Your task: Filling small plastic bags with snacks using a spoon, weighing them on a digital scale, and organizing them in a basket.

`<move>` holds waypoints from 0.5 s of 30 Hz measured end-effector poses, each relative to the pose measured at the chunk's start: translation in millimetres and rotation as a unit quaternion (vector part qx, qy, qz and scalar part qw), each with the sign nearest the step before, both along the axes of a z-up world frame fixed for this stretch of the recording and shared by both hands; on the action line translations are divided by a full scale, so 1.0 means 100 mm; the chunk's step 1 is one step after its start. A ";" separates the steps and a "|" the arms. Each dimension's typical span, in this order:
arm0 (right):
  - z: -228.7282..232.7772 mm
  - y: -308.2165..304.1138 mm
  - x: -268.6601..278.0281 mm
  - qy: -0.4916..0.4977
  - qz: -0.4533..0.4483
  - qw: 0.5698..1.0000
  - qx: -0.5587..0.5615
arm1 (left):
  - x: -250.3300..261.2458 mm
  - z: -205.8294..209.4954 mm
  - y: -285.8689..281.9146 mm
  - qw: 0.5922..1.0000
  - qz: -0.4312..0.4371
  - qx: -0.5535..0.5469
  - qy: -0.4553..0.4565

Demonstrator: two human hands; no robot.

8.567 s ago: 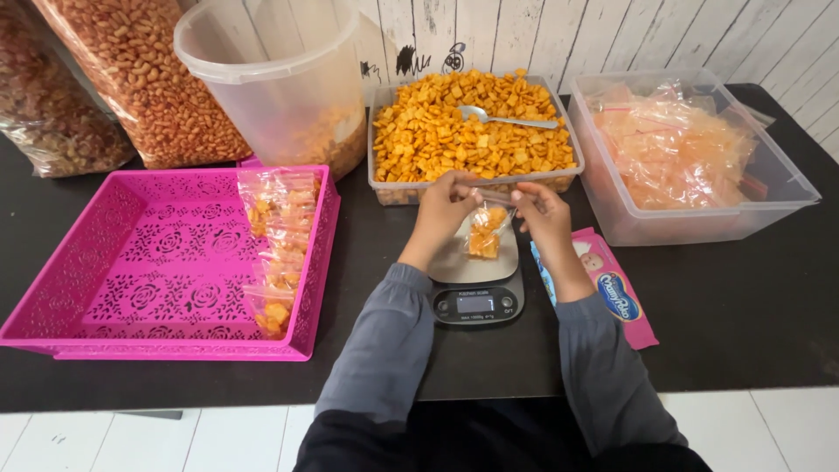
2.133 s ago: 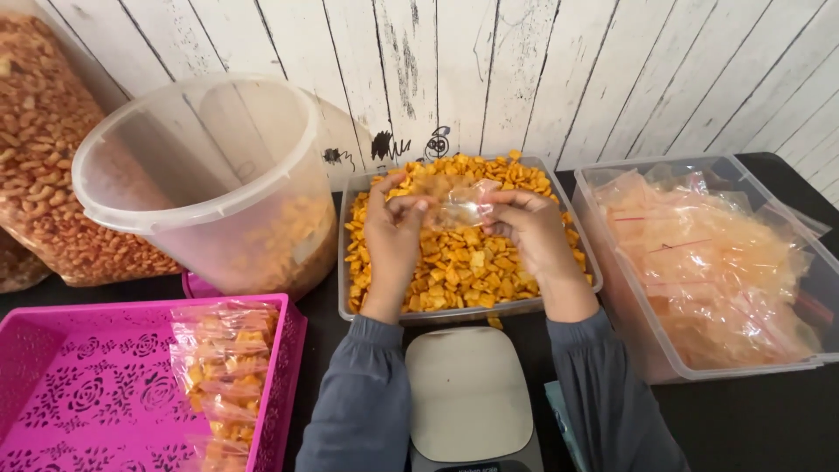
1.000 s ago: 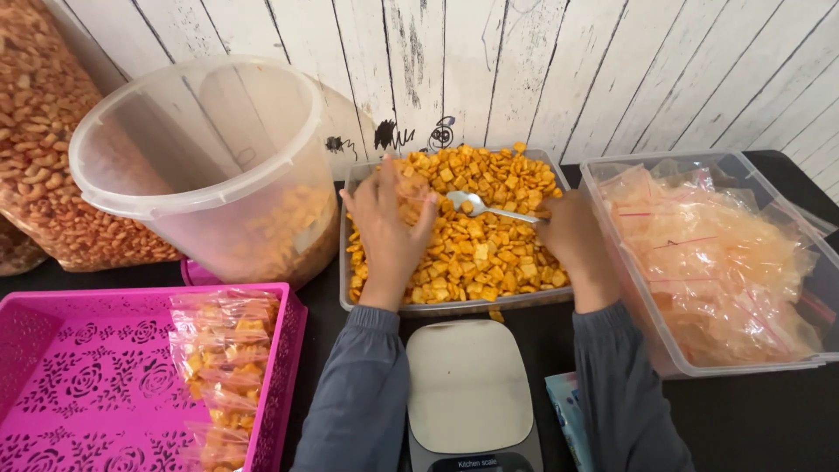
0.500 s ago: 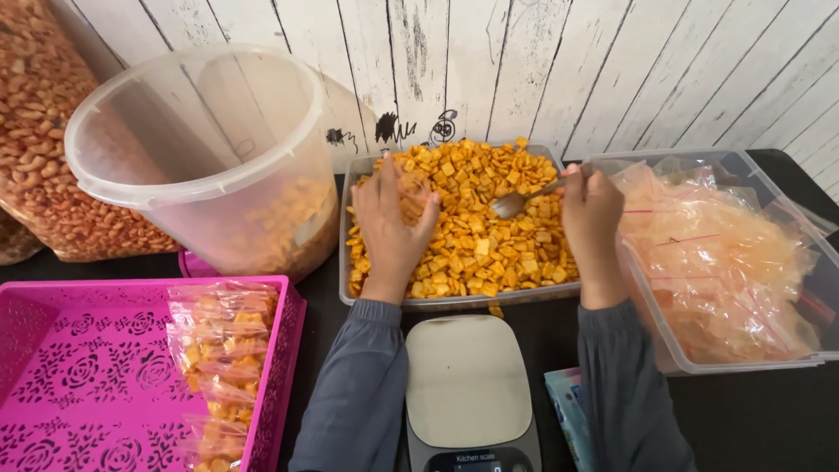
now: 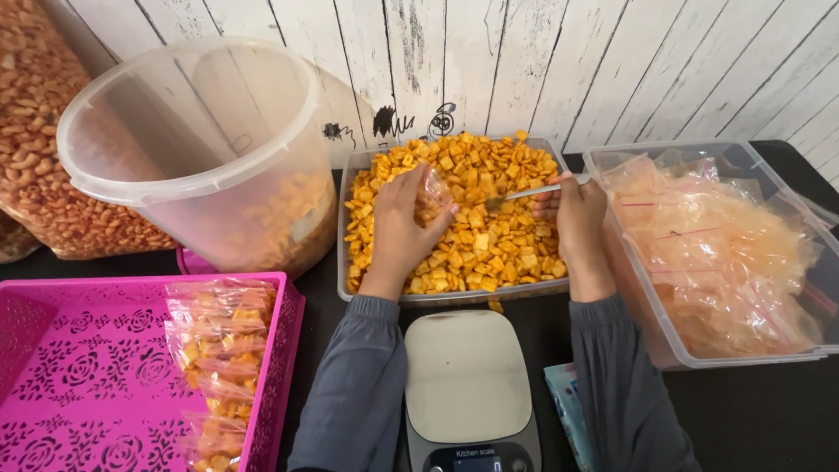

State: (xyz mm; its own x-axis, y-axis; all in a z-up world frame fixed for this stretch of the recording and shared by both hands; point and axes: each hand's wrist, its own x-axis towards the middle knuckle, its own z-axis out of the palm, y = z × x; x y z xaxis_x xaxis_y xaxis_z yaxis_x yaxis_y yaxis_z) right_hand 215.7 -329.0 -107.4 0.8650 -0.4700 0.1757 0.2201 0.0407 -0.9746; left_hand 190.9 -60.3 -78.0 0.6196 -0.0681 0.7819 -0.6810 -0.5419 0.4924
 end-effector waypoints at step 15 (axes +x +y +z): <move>0.29 0.07 -0.09 -0.031 -0.019 0.998 0.055 | 0.05 -0.09 -0.04 0.999 0.029 -0.014 0.012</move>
